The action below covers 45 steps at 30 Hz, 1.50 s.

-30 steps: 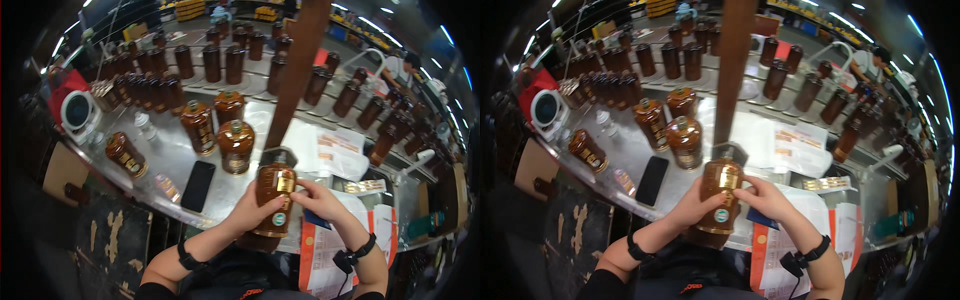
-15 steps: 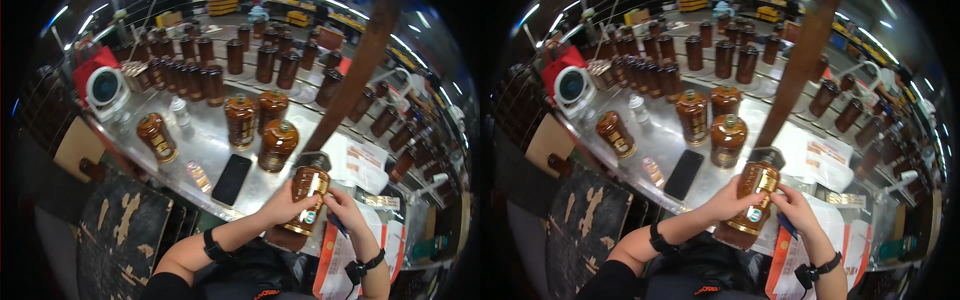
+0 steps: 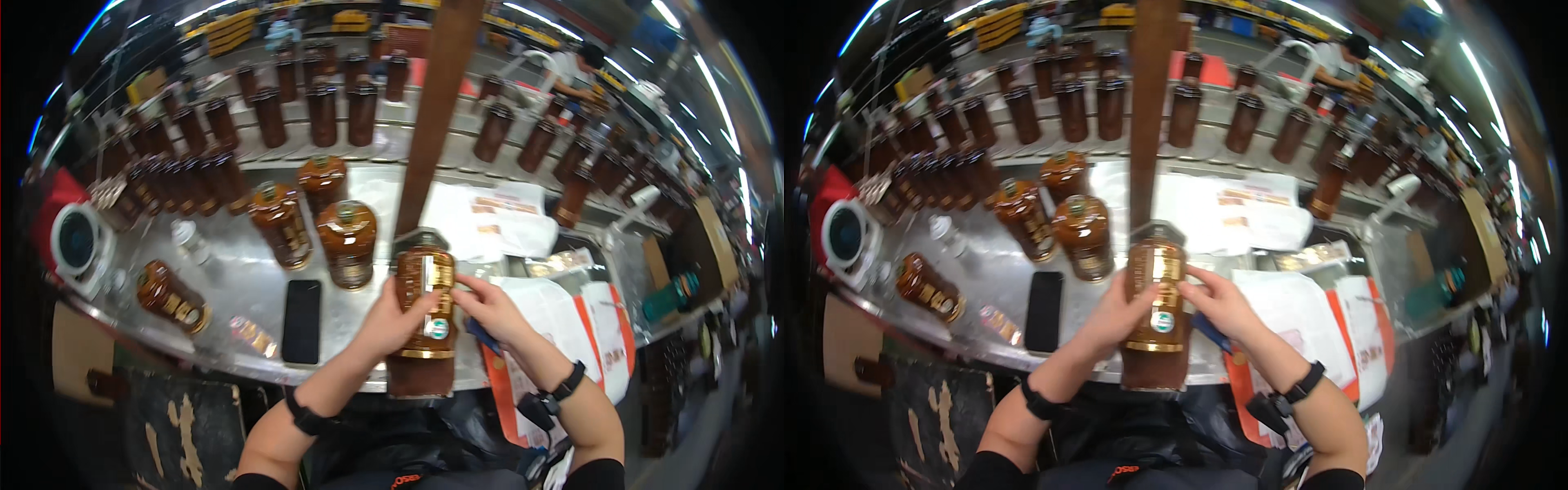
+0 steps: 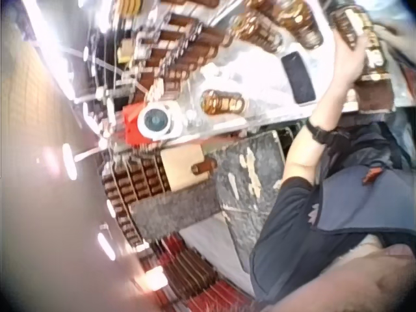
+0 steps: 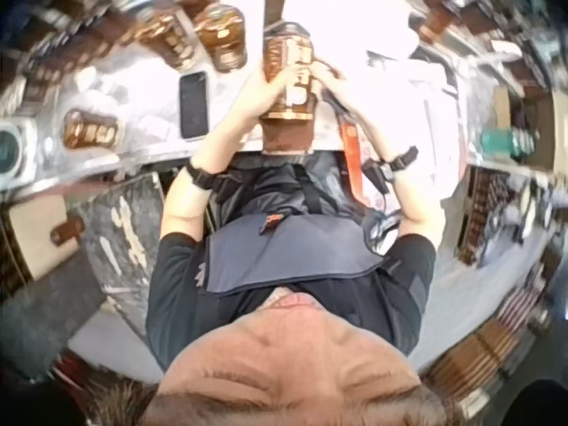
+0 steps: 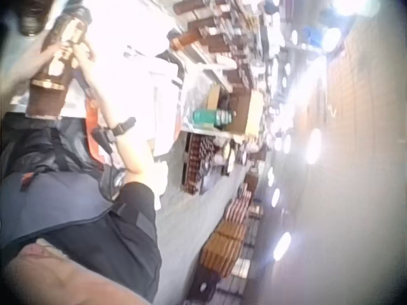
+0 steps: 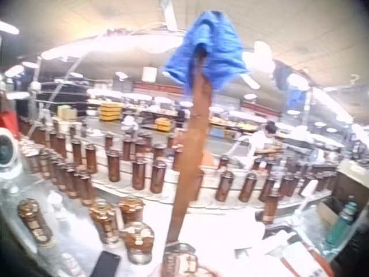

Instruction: Apply adhesive labels to glass bottles and use scissors to trim label strips.

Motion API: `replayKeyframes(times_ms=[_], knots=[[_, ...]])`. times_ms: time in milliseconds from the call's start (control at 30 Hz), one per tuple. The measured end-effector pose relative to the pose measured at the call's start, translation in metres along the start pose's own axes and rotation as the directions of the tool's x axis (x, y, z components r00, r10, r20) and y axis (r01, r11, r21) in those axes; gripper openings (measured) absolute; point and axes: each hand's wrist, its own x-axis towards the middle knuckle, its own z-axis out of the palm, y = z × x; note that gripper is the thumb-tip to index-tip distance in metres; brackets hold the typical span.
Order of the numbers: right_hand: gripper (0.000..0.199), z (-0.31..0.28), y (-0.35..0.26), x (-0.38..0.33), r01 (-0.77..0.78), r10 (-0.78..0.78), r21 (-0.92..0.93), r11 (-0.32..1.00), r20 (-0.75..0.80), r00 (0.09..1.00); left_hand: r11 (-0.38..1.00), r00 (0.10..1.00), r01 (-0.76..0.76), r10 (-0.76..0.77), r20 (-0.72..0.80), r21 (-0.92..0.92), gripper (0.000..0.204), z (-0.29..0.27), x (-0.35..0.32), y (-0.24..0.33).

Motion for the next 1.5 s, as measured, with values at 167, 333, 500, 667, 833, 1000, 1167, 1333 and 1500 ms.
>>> replayKeyframes(times_ms=[167,333,500,667,833,1000,1167,1333,1500], knots=[[0.040,-0.017,-0.001,-0.034,0.047,-0.047,-0.010,0.999,-0.075,0.996,0.962,0.991,-0.133,0.121,0.064,0.239,0.067,-0.045,-0.047,0.008],[0.031,-0.052,0.001,-0.117,-0.054,0.051,-0.047,0.997,-0.076,0.996,0.714,0.805,-0.126,0.480,-0.349,0.689,0.028,-0.158,-0.117,0.013],[0.035,-0.058,0.029,-0.181,-0.150,0.157,-0.205,0.967,0.017,0.987,0.106,0.840,0.157,0.509,-0.189,0.982,0.043,-0.222,-0.139,-0.017],[0.034,-0.052,0.065,-0.142,-0.008,-0.141,-0.583,0.813,-0.211,0.967,0.033,0.923,0.030,0.384,-0.041,0.999,0.049,-0.247,-0.120,-0.024],[0.018,-0.048,0.095,-0.071,0.002,-0.465,-0.949,0.316,-0.153,0.872,0.618,0.962,0.025,0.200,-0.187,0.786,0.049,-0.307,-0.083,-0.039],[0.020,-0.072,0.087,-0.173,0.081,-0.646,-0.818,0.569,-0.384,0.659,-0.127,0.996,0.055,0.075,-0.046,0.990,0.014,-0.239,-0.082,-0.005],[0.026,-0.131,0.160,-0.380,-0.230,-0.084,-0.203,0.952,-0.894,0.439,0.025,0.990,0.110,-0.090,-0.108,0.994,0.029,-0.192,-0.082,0.027],[0.026,-0.086,0.408,-0.574,-0.912,0.359,0.130,0.389,-0.933,0.020,0.344,0.987,-0.116,-0.066,0.147,0.932,0.029,-0.173,-0.028,0.027],[0.017,-0.020,0.513,-0.592,-0.843,0.176,0.131,0.521,-0.983,-0.044,0.608,0.957,-0.269,0.081,0.279,0.747,0.028,-0.143,-0.048,0.039]])
